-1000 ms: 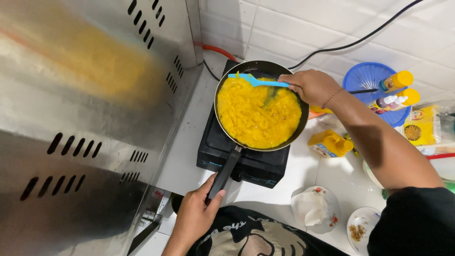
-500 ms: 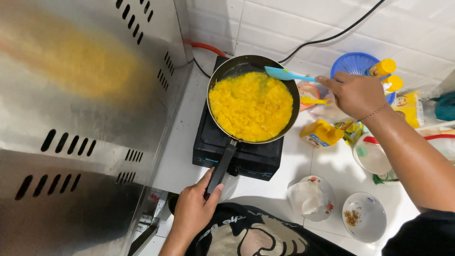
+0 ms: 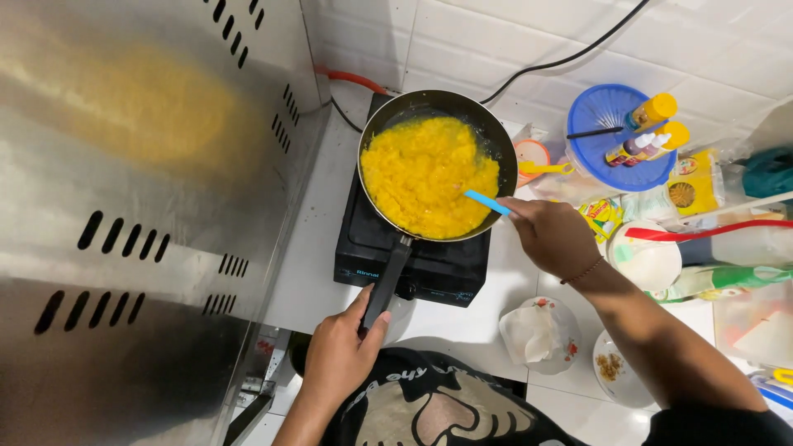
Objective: Stirring pineapple jam in a pan on a stove and weighing ingredients into a plastic bag using a digital scale.
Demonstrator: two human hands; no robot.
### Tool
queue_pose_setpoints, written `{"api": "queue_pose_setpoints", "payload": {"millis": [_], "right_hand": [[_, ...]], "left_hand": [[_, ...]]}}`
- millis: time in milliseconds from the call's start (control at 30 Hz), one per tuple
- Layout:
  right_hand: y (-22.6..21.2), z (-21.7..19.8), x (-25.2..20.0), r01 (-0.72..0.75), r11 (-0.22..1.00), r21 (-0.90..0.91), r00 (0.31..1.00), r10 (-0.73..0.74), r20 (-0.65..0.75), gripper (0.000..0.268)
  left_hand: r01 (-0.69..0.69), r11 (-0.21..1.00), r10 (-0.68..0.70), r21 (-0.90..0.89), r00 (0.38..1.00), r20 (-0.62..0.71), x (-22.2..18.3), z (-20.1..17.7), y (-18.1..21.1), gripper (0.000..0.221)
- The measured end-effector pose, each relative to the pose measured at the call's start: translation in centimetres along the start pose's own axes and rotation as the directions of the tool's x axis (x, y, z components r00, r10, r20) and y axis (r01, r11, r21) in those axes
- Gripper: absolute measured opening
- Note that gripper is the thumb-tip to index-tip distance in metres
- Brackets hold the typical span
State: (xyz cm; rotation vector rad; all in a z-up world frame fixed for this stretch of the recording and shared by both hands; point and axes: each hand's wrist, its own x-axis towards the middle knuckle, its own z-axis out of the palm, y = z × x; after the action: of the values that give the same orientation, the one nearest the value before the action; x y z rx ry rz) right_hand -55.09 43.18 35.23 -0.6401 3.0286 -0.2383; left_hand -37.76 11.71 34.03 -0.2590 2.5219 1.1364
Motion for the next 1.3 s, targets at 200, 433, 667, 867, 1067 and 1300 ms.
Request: {"api": "queue_pose_setpoints", "payload": {"millis": [200, 433, 667, 867, 1067, 1300], "right_hand": [[-2.2, -2.0, -2.1, -0.013, 0.891, -0.453, 0.987, -0.062, -0.149, 0.037], [-0.3, 0.8, -1.0, 0.197, 0.842, -0.503, 0.954, -0.283, -0.099, 0.056], [4.4, 1.2, 3.2, 0.143, 0.964, -0.222, 0.93, -0.208, -0.302, 0.03], [4.7, 1.0, 4.8, 0.077, 0.991, 0.113, 0.997, -0.076, -0.013, 0.038], [5.8, -1.0, 5.2, 0.061, 0.998, 0.031, 0.99, -0.064, 0.123, 0.04], [3.4, 1.9, 5.1, 0.192, 0.972, 0.138, 0.975, -0.204, 0.082, 0.04]], "left_hand": [[-0.023, 1.0, 0.023, -0.014, 1.0, -0.001, -0.2, -0.2, 0.1, 0.055], [-0.01, 1.0, 0.01, -0.004, 1.0, 0.003, -0.1, -0.1, 0.0, 0.055], [-0.015, 0.999, 0.015, -0.033, 1.0, -0.021, -0.1, 0.0, -0.1, 0.053], [-0.005, 0.999, 0.004, -0.047, 1.0, -0.016, -0.5, -0.2, 0.4, 0.05], [0.004, 0.999, -0.004, -0.041, 1.0, -0.018, -0.2, -0.3, 0.4, 0.05], [0.014, 0.998, -0.015, -0.054, 1.0, -0.01, -0.5, -0.3, 0.6, 0.052]]}}
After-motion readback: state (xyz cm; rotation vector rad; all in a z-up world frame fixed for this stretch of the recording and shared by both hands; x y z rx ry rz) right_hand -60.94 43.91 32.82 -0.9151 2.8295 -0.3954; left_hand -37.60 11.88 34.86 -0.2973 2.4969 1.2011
